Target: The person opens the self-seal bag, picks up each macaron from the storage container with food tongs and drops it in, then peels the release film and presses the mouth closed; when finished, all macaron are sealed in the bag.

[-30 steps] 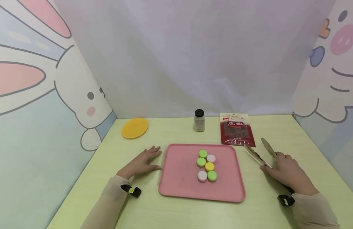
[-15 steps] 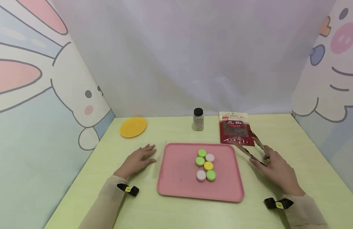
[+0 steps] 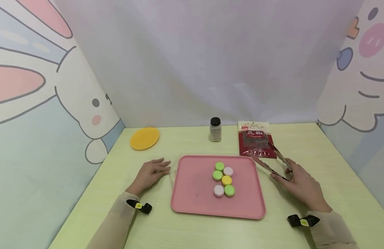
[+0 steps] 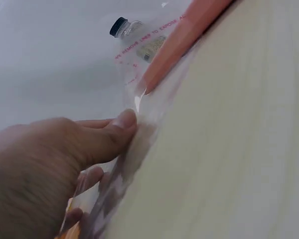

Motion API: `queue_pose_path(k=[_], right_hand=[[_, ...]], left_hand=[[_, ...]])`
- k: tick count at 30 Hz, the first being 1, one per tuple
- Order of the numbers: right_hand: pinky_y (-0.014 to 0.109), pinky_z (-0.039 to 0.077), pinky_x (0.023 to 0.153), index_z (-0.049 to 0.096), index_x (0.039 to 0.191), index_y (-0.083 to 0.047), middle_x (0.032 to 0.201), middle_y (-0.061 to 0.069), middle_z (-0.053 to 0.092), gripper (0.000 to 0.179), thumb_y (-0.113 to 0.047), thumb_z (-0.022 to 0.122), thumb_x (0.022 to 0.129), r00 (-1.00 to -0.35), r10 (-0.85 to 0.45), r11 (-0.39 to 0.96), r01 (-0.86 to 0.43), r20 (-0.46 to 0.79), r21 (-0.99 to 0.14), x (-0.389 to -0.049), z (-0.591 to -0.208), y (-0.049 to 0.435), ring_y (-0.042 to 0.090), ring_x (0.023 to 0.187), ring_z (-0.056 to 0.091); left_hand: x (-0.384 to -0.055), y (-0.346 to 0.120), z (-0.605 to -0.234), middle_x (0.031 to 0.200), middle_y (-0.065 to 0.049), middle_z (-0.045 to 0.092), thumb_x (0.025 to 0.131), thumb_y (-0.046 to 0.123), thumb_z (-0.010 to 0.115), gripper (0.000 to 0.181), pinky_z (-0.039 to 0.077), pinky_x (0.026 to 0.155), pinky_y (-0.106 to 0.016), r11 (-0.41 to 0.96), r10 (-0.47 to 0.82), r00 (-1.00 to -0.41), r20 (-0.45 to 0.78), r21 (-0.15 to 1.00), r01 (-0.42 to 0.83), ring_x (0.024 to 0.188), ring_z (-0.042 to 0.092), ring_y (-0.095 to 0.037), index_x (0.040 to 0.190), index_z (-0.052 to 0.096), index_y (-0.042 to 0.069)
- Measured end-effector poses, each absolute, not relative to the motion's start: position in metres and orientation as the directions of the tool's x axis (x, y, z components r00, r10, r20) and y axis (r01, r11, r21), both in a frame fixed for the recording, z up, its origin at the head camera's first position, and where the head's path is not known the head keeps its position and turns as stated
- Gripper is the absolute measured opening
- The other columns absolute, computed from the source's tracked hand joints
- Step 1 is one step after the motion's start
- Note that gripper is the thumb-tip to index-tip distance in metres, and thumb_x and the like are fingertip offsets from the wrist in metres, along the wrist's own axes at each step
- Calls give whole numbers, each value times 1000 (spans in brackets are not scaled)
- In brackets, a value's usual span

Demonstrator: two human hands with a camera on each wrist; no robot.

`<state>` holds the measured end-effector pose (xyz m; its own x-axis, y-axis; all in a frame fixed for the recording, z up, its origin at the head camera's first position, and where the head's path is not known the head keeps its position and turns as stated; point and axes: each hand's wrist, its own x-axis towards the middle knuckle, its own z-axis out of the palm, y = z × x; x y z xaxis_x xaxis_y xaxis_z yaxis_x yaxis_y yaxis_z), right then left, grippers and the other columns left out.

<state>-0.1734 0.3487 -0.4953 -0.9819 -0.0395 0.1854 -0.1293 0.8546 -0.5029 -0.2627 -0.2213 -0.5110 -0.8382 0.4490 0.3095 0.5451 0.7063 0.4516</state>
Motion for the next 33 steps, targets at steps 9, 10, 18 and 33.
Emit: queue_pose_path(k=[9, 10, 18, 33], right_hand=[[34, 38, 54, 44, 140, -8, 89, 5, 58, 71, -49, 73, 89, -979, -48, 855, -143, 198, -498, -174, -492, 349, 11, 66, 49], [34, 38, 54, 44, 140, -8, 90, 5, 58, 72, -49, 73, 89, -979, -50, 856, -143, 196, -497, -175, -492, 349, 10, 66, 49], [34, 37, 54, 44, 141, -9, 90, 5, 58, 72, -50, 73, 89, -979, -48, 857, -143, 199, -496, -174, -493, 349, 10, 65, 49], [34, 34, 53, 45, 134, -6, 75, 2, 52, 64, -51, 67, 93, -987, -37, 858, -112, 159, -500, -171, -490, 344, 18, 62, 47]], left_hand=[[-263, -219, -508, 86, 20, 70, 91, 25, 78, 6, 48, 67, -30, 666, 278, -875, 397, 576, 474, 75, 57, -6, 94, 81, 28], [-263, -219, -508, 85, 20, 70, 91, 24, 77, 6, 47, 66, -29, 662, 276, -875, 397, 581, 472, 73, 56, -6, 94, 81, 27], [-262, -216, -508, 83, 14, 67, 92, 21, 76, 2, 52, 71, -29, 666, 272, -868, 415, 569, 481, 75, 57, -5, 91, 78, 23], [-260, -209, -511, 84, 12, 68, 92, 16, 75, 6, 52, 67, -28, 675, 243, -846, 475, 544, 499, 75, 61, -4, 93, 80, 19]])
